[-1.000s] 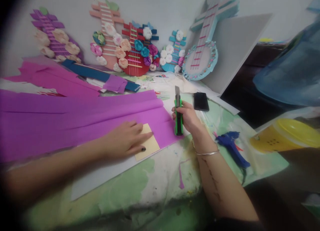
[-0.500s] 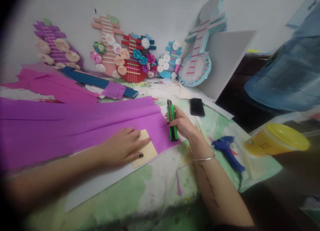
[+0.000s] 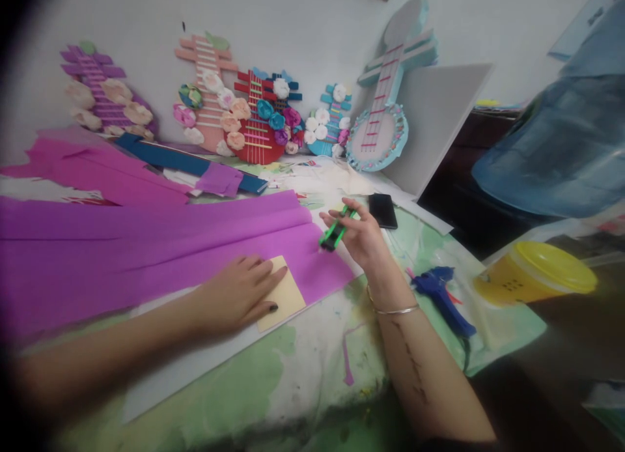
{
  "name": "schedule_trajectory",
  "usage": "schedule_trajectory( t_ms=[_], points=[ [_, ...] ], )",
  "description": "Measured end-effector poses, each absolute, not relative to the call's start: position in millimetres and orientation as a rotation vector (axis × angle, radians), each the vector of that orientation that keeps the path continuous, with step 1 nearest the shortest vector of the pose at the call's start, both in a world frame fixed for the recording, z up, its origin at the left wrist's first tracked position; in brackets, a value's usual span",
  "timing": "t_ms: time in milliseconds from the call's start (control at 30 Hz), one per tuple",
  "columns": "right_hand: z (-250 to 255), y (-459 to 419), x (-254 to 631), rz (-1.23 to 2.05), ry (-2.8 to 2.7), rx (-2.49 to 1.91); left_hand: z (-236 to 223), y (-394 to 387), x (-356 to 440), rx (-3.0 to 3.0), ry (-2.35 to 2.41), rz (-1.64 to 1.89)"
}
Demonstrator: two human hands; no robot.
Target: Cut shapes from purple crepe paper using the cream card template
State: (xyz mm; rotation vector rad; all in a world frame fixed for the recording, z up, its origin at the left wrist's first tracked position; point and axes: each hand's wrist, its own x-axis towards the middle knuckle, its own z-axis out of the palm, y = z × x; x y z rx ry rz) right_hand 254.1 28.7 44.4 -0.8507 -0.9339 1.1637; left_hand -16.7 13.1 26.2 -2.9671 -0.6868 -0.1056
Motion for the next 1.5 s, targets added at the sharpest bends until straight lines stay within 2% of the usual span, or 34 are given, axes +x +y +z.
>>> schedule_trajectory(
  t_ms=[167,433,667,967,1500],
  points=[
    [51,24,250,1.156,-0.92,-0.782,26,11,-15,-2.953,-0.739,-0.044],
    [43,17,222,0.851,-1.005,-0.942,19,13,-16,-2.919,-0.751,-0.046],
    [19,15,197,1.051,-1.184,-0.99,13,12,-16,-2.874,-0.747,-0.123],
    [10,17,190,0.831,-1.35,-1.189,20,12,-15,-2.915,-0.75,-0.07],
    [18,11,199,0.919,-1.316,-1.225,18,13,-17,-2.957,-0.739,-0.133]
  ],
)
